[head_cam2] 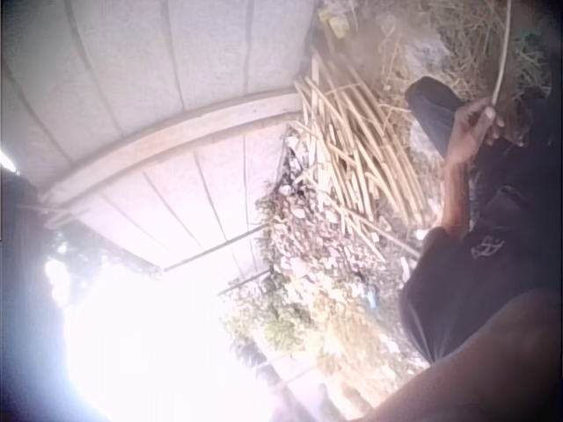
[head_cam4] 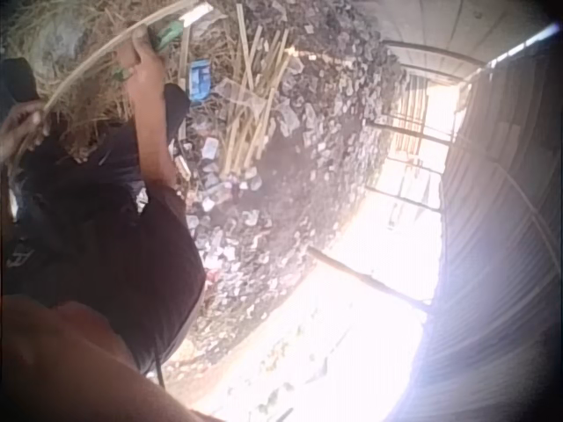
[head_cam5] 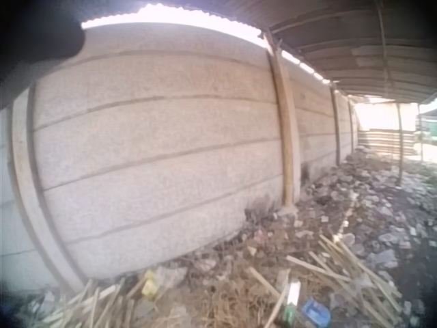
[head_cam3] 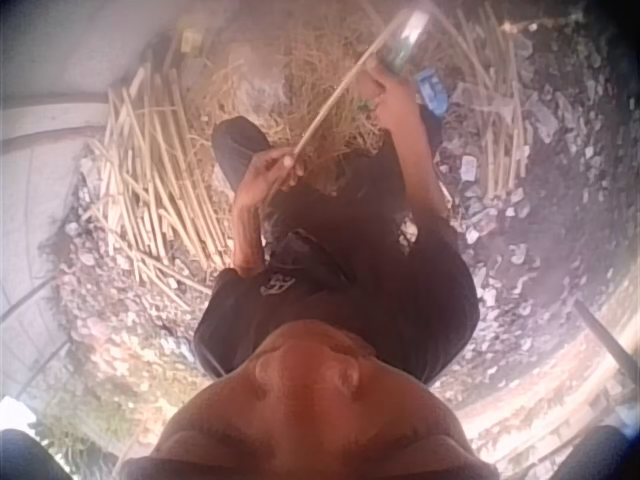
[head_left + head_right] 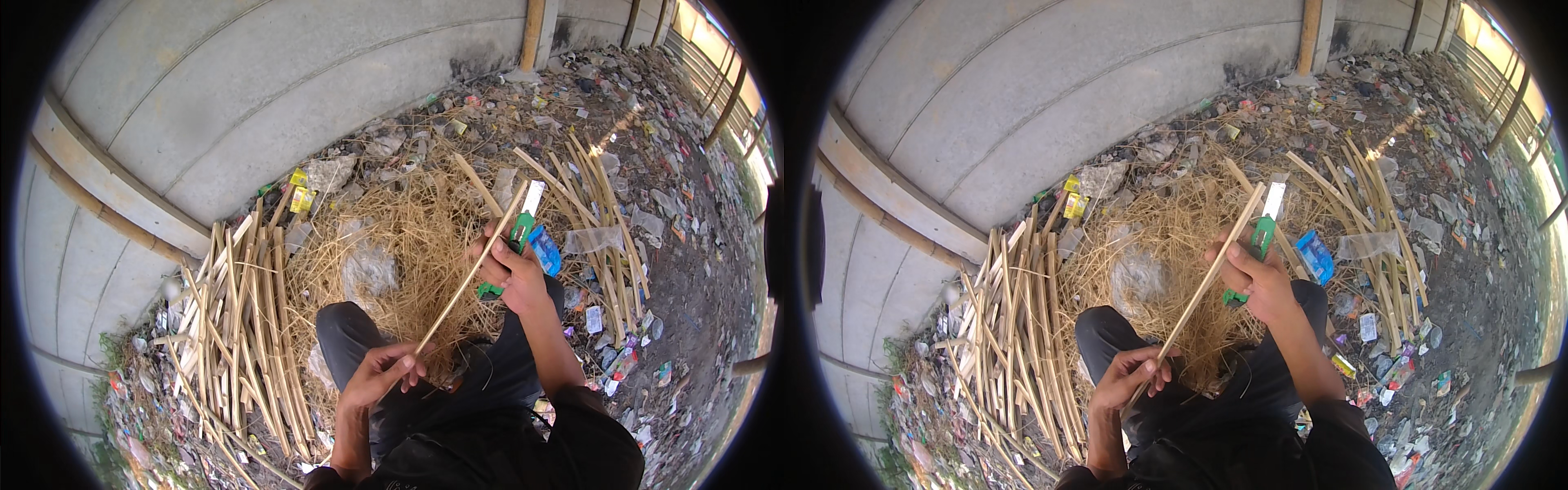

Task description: The person sits on the ground and uses a utility knife to shave a long, thin bamboo strip. They hold the strip with their left hand and scrape the surface with the knife in their right hand, creating thin shavings. The person repeatedly adjusts their grip and the angle of the knife to smooth the bamboo.

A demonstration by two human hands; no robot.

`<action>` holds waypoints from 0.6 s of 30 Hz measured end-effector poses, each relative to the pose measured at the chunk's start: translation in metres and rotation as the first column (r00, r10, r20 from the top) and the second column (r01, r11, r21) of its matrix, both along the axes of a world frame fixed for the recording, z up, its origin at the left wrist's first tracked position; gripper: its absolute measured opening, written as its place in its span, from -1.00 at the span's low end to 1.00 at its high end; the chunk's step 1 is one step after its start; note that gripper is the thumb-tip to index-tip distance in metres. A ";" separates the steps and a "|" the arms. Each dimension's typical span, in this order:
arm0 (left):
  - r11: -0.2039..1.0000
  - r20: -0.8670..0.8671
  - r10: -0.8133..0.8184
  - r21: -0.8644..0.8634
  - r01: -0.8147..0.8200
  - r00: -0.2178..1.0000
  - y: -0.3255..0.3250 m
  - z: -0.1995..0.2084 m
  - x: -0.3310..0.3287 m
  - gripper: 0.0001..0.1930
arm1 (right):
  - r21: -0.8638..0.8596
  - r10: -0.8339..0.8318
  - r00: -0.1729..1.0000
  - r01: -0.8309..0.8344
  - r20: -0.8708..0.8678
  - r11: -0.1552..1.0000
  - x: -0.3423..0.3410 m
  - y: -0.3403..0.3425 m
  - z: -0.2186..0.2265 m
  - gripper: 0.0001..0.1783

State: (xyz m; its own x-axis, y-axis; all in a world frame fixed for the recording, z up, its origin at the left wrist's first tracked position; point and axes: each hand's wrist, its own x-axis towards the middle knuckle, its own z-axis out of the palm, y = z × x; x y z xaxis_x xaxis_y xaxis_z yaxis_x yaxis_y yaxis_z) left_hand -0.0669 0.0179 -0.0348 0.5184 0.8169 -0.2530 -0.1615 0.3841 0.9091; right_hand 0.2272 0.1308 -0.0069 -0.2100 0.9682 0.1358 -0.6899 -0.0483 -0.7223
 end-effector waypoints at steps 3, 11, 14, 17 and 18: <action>0.997 0.021 -0.072 -0.029 0.073 0.997 0.002 0.003 -0.001 -0.52 | 0.083 -0.029 0.997 0.035 -0.074 0.996 0.011 0.010 -0.003 -0.65; 0.959 -0.235 0.253 0.190 -0.211 0.938 -0.006 0.025 0.008 -0.64 | 0.220 -0.482 0.796 0.429 0.366 0.876 0.005 0.000 0.017 -0.35; 0.923 -0.298 0.364 0.241 -0.299 0.882 -0.005 0.040 0.015 -0.63 | 0.611 -0.642 0.517 0.259 0.566 0.748 0.008 -0.017 -0.012 -0.44; 0.891 -0.315 0.421 0.321 -0.322 0.851 -0.002 0.046 0.021 -0.60 | 0.785 -0.722 0.404 0.012 0.563 0.619 -0.013 -0.040 -0.003 -0.55; 0.878 -0.311 0.432 0.358 -0.317 0.846 -0.001 0.048 0.023 -0.59 | 0.787 -0.714 0.395 -0.038 0.578 0.616 -0.017 -0.046 -0.001 -0.57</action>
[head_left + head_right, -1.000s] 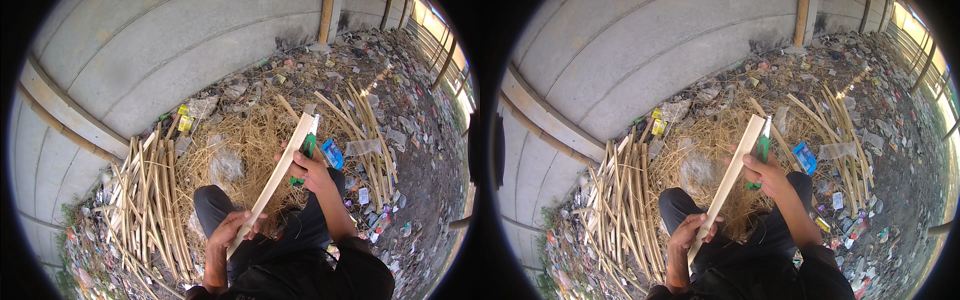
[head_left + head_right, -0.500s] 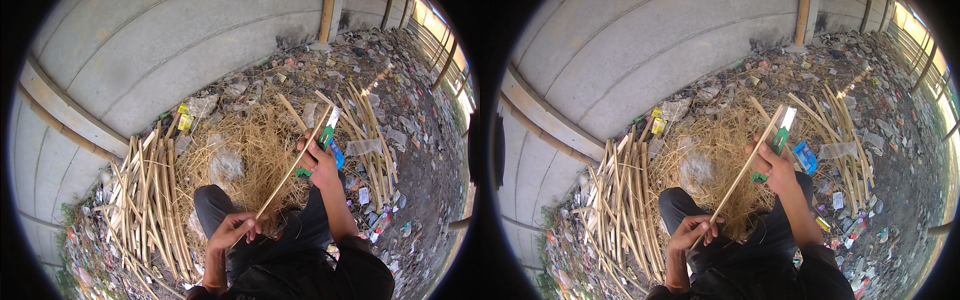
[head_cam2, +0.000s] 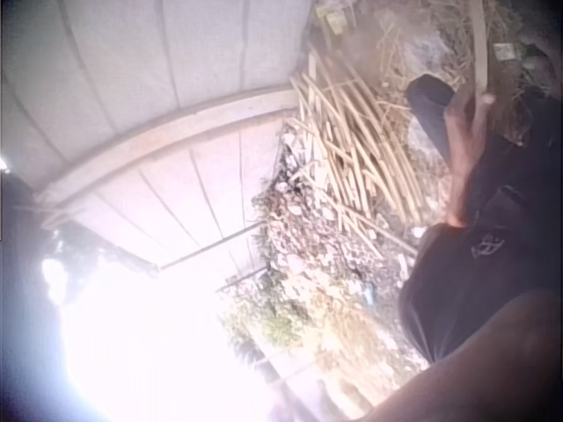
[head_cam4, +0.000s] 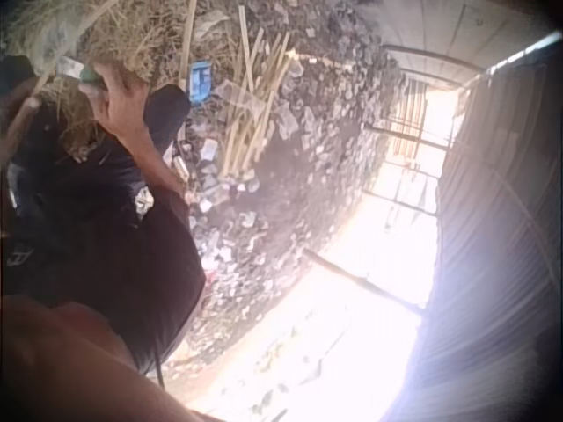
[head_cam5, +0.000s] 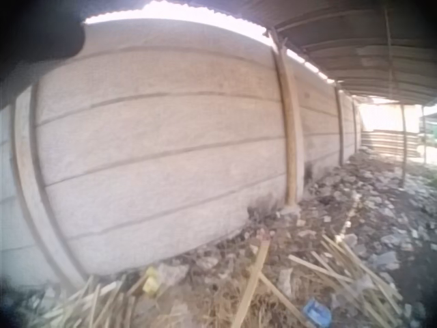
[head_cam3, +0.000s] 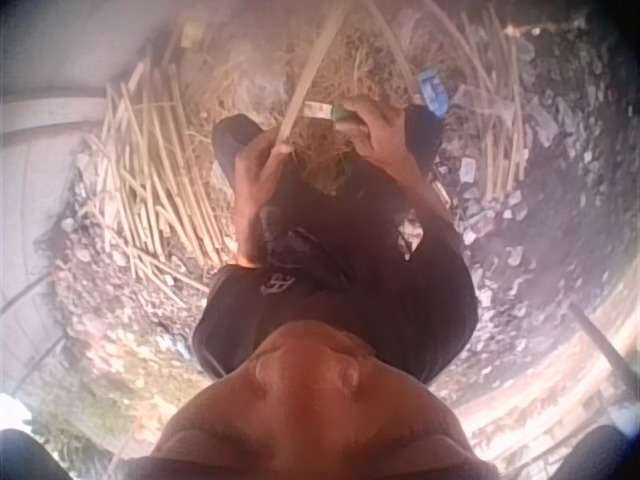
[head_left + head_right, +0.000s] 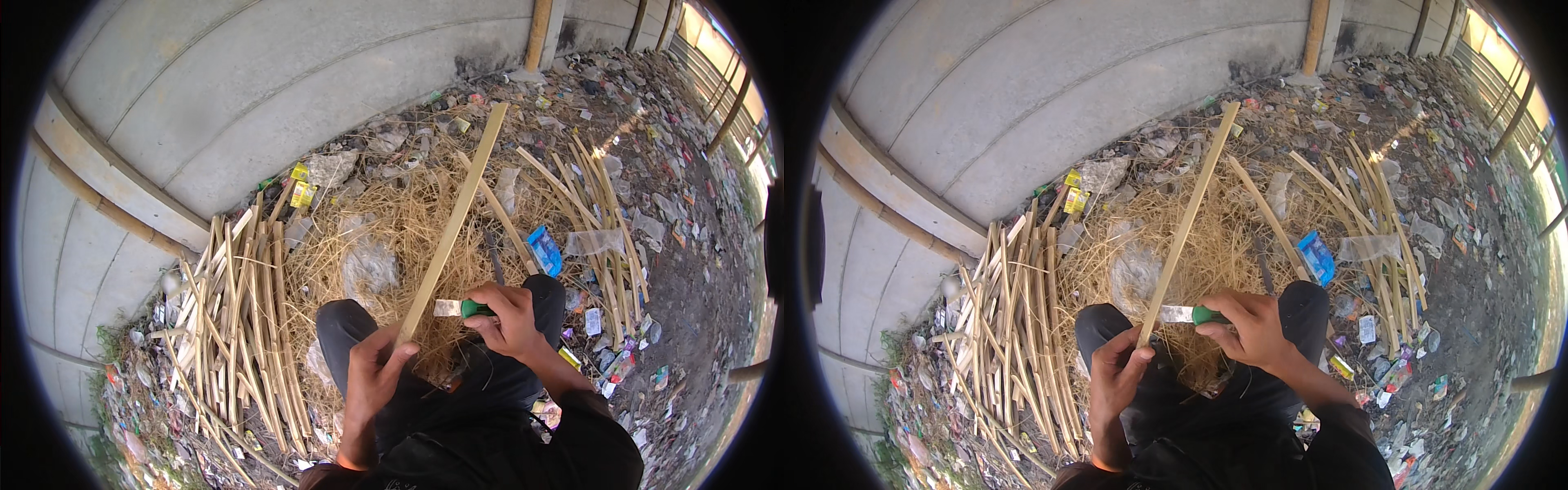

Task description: The person sits on the ground and uses a utility knife to shave a long, thin bamboo strip. They hold the strip with their left hand and scrape the surface with the knife in their right hand, creating thin shavings. The person repeatedly adjusts their grip and the angle of the knife to smooth the bamboo.

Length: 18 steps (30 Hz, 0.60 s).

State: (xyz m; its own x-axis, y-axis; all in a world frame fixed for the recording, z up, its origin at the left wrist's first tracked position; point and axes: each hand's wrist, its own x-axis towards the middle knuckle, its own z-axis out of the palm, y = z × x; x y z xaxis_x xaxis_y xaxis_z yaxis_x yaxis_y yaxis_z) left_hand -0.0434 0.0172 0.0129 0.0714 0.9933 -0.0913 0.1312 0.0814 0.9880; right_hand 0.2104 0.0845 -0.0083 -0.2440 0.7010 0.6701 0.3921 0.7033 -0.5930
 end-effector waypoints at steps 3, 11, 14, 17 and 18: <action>0.999 -0.024 -0.041 0.016 0.042 0.999 0.002 0.008 0.007 -0.56 | 0.038 0.051 0.990 -0.056 0.132 0.998 -0.010 -0.009 0.004 -0.54; 0.995 -0.048 -0.012 0.098 0.017 0.999 0.003 0.017 0.018 -0.56 | 0.098 0.066 0.991 -0.077 0.118 0.992 -0.021 -0.012 0.002 -0.55; 0.985 -0.141 0.056 0.171 -0.031 0.988 0.002 0.020 0.021 -0.58 | 0.086 0.043 0.990 -0.054 0.133 0.995 -0.022 -0.011 0.005 -0.57; 0.968 -0.206 0.115 0.242 -0.063 0.972 0.004 0.022 0.025 -0.59 | 0.064 0.015 0.983 -0.027 0.182 0.998 -0.021 -0.012 0.009 -0.61; 0.965 -0.218 0.127 0.251 -0.071 0.968 0.005 0.023 0.026 -0.59 | 0.060 0.010 0.980 -0.022 0.198 0.998 -0.020 -0.012 0.009 -0.62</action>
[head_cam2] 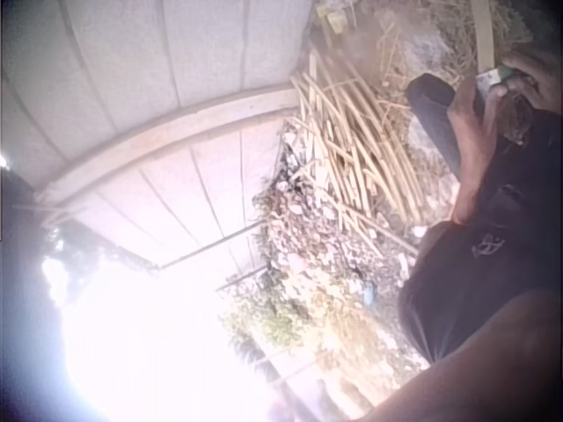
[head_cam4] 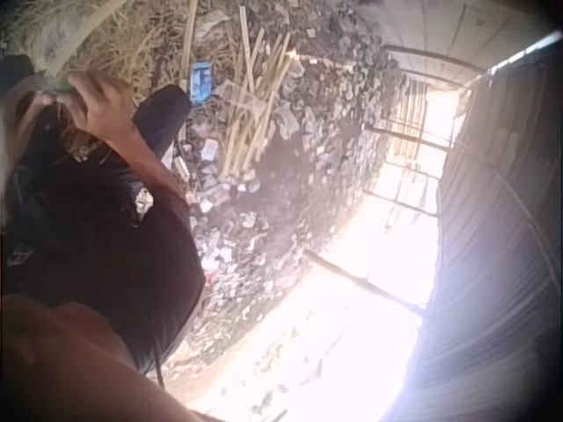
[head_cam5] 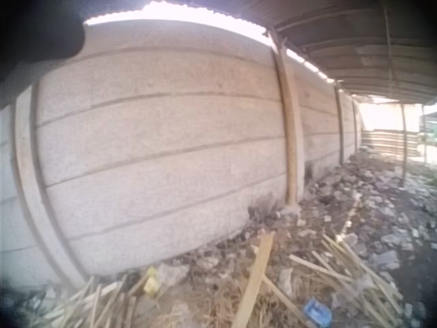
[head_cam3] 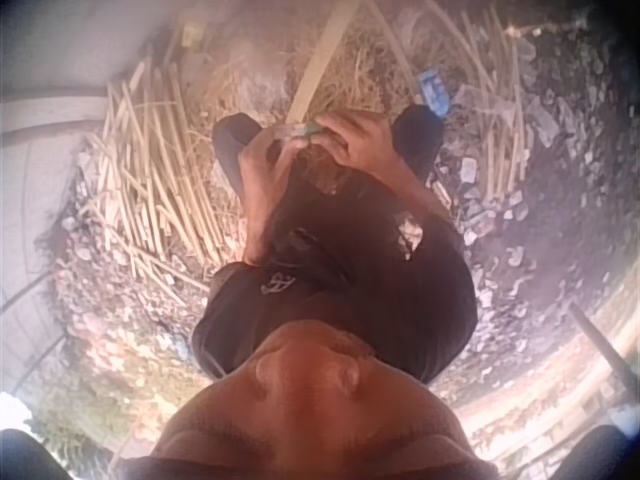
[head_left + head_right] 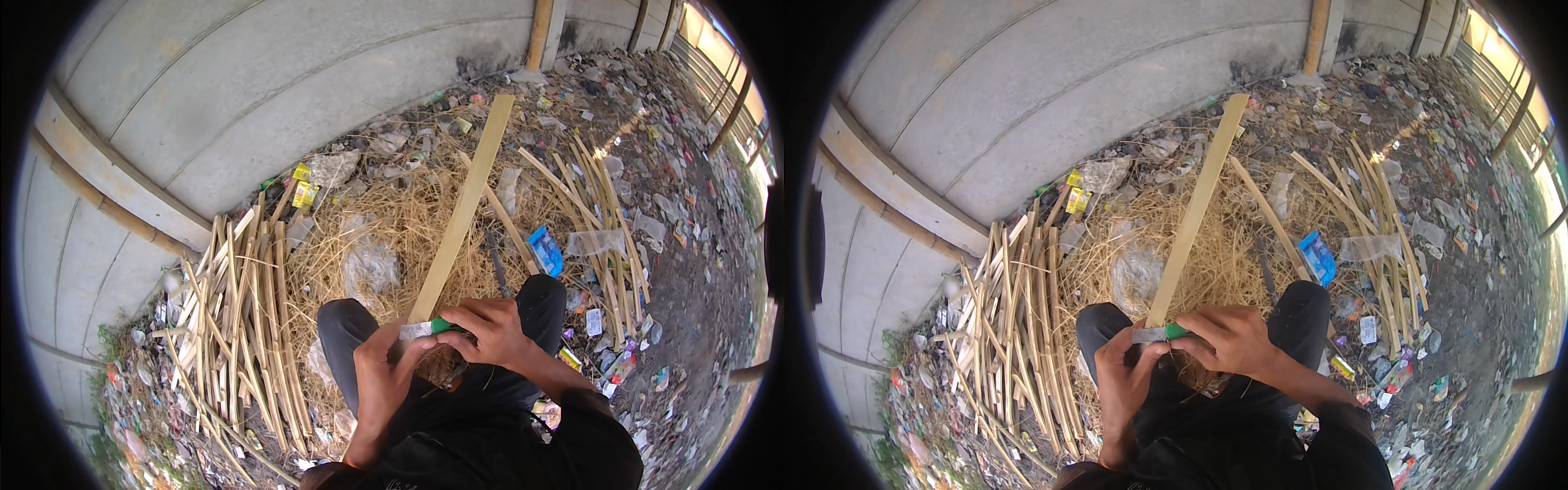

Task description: The person sits on the ground and uses a utility knife to shave a long, thin bamboo strip. They hold the strip with their left hand and scrape the surface with the knife in their right hand, creating thin shavings. The person repeatedly adjusts their grip and the angle of the knife to smooth the bamboo.

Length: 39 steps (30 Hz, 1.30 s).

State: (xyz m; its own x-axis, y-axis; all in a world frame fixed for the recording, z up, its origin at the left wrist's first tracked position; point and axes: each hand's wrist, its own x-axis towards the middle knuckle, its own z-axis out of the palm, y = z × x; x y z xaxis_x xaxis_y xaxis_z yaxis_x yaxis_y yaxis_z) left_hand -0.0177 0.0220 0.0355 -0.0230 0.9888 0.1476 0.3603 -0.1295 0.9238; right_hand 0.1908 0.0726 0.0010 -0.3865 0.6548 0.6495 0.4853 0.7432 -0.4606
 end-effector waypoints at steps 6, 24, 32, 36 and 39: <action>0.999 -0.059 0.030 -0.037 -0.032 0.998 -0.007 0.001 0.002 -0.64 | 0.015 -0.047 0.999 0.047 -0.013 0.999 0.007 0.005 -0.003 -0.61; 0.965 -0.059 -0.022 -0.261 0.006 0.998 -0.034 -0.012 -0.014 -0.66 | 0.054 -0.379 0.900 0.398 -0.213 0.916 0.075 0.077 0.003 -0.76; 0.940 0.033 -0.069 -0.333 0.076 0.997 -0.044 -0.025 -0.037 -0.67 | -0.115 -0.573 0.775 0.565 -0.267 0.817 0.122 0.109 0.009 -0.75; 0.926 0.085 -0.058 -0.368 0.085 0.995 -0.027 -0.027 -0.034 -0.68 | 0.026 -0.274 0.922 0.292 -0.273 0.956 0.061 0.061 -0.015 -0.71; 0.924 0.163 -0.078 -0.359 0.133 0.983 -0.016 -0.028 -0.026 -0.69 | -0.014 -0.107 0.985 0.106 -0.134 0.994 0.026 0.024 -0.024 -0.65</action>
